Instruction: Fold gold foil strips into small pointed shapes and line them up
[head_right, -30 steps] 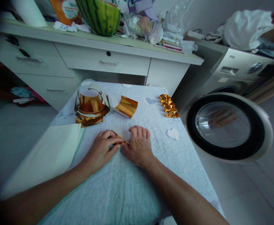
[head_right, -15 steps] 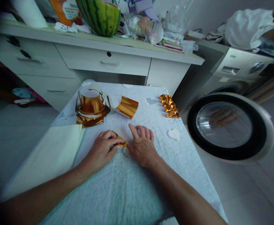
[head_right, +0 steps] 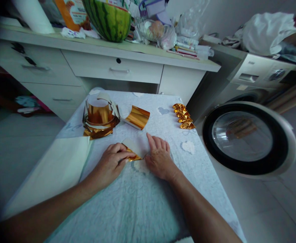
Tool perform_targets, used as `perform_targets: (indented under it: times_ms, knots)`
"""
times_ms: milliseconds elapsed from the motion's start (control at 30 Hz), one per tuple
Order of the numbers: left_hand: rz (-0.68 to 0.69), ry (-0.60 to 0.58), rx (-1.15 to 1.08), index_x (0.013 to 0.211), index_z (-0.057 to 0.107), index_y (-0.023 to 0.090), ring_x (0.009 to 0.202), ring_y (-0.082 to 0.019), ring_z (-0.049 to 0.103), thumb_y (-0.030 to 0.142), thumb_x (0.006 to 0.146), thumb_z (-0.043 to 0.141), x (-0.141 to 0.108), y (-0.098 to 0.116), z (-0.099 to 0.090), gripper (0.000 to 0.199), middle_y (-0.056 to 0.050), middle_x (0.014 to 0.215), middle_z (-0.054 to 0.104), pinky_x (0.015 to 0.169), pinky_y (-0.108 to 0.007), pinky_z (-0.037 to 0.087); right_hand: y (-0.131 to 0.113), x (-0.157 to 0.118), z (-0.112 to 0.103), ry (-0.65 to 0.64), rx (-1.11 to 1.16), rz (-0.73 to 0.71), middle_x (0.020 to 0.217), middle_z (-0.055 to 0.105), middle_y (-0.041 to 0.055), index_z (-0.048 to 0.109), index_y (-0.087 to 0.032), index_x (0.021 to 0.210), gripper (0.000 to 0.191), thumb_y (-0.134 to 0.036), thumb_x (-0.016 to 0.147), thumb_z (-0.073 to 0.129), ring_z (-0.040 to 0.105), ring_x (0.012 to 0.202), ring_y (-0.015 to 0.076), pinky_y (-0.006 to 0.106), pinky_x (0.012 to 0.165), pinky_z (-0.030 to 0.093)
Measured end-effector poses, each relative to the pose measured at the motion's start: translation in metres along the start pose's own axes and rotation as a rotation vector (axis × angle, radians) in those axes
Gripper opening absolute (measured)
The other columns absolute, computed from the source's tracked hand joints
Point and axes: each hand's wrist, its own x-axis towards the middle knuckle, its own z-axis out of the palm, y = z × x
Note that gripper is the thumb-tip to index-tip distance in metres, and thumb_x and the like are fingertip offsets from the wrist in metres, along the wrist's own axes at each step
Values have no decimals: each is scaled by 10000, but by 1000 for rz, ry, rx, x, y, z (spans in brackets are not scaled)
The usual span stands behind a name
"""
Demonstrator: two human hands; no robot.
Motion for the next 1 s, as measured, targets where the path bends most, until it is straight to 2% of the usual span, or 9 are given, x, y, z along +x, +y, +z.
perform_targets:
  times_ms: [67,167,267,400,500,633,767,867,1000]
  knots:
    - [10,3,-9,1054,732,284,977,-214,532,77,846,533,-1,0,-1,354,-39,951,593,878,-386,438,1,1,-3,41,88,2,1378,442,144,329,-159,1428,644,-209,809,498,372,1273,298,518,1084,277]
    - [21,-6,-44,1061,724,278,975,-206,533,71,855,513,-4,2,-2,360,-36,953,597,881,-379,437,-2,1,-8,97,199,-21,1186,518,109,525,-178,1125,329,-191,798,495,444,1153,266,458,1022,348]
    - [19,-9,-79,1037,711,272,983,-202,538,93,858,516,-5,3,-4,319,-29,963,599,894,-379,435,-10,-1,-10,108,227,-72,1103,512,80,549,-200,946,170,-182,777,542,460,1082,251,425,962,377]
    - [-67,130,-22,1017,654,241,1075,-237,512,173,857,538,-5,1,-6,209,-48,1058,569,964,-433,407,-14,-3,-7,79,206,-106,1118,502,75,557,-203,968,215,-232,769,637,450,1078,254,425,948,368]
    - [-184,224,43,1121,572,220,1163,-278,474,202,851,532,-3,-4,-6,273,-83,1185,540,1007,-491,374,-15,-3,-4,64,190,-131,1106,506,74,562,-202,968,237,-260,769,677,447,1081,253,425,954,361]
    - [-209,177,82,1214,494,214,1190,-298,472,189,866,482,-1,-7,-6,349,-99,1233,571,1010,-518,367,-18,-2,0,55,195,-158,1123,513,66,596,-208,1010,272,-222,761,705,443,1097,246,417,967,349]
    - [-173,180,61,1239,473,211,1185,-286,492,182,883,452,-1,-9,-5,358,-95,1231,596,1020,-507,373,-19,-1,1,21,191,-175,1134,519,49,653,-220,926,137,-175,797,671,440,1108,235,413,969,337]
    - [-156,206,10,1233,478,192,1126,-264,531,178,880,459,-1,-11,-5,354,-95,1159,612,1010,-477,398,-18,0,0,16,177,-166,1143,525,52,667,-214,893,114,-136,820,627,438,1116,236,416,966,338]
    - [-151,212,-126,1244,465,183,992,-209,578,172,882,463,-1,-9,-6,363,-67,1039,580,919,-389,472,-16,1,-3,39,170,-161,1134,531,61,652,-199,887,126,-110,820,594,444,1097,237,415,955,356]
